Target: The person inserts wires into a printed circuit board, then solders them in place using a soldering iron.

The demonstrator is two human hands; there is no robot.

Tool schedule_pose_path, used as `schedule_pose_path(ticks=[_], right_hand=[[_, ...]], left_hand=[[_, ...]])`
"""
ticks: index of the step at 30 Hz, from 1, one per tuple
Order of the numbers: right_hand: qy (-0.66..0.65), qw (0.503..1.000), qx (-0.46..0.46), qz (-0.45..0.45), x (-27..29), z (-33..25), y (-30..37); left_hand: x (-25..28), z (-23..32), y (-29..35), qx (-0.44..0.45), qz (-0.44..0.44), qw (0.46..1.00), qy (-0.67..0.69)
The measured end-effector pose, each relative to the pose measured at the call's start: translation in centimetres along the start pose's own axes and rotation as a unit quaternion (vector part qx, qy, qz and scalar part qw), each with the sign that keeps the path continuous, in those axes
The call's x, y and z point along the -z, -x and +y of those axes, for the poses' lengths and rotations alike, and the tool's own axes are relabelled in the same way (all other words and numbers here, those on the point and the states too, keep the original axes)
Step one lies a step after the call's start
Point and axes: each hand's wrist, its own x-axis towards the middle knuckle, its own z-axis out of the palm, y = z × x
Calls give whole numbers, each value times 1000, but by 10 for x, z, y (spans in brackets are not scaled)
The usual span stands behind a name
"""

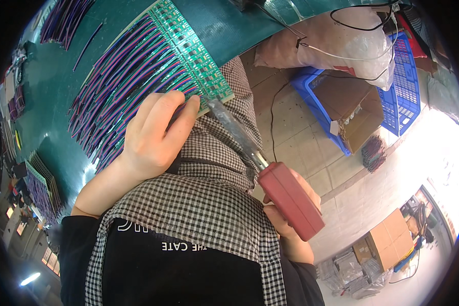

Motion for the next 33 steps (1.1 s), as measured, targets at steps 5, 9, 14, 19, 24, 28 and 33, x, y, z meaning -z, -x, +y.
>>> schedule_pose_path(ticks=[5,9,14,19,24,28,33], right_hand=[[-108,990,-53,69,-21,-22,-11],[-106,992,-52,33,-20,-19,-15],[-83,988,-55,120,-22,-19,-7],[-82,985,-43,145,-22,-14,-8],[-95,985,-40,136,-22,-14,-7],[-169,981,-65,72,-17,-18,-3],[-180,977,-81,78,-15,-15,-1]], left_hand=[[1,-2,-1,-14,-1,1000,-3],[6,-4,0,-11,0,1000,-15],[11,1,-2,4,-49,999,16],[44,-54,-25,126,18,991,-33],[39,-148,-17,250,32,965,-72],[34,-178,-6,257,48,965,-9],[52,-56,-36,243,40,965,91]])
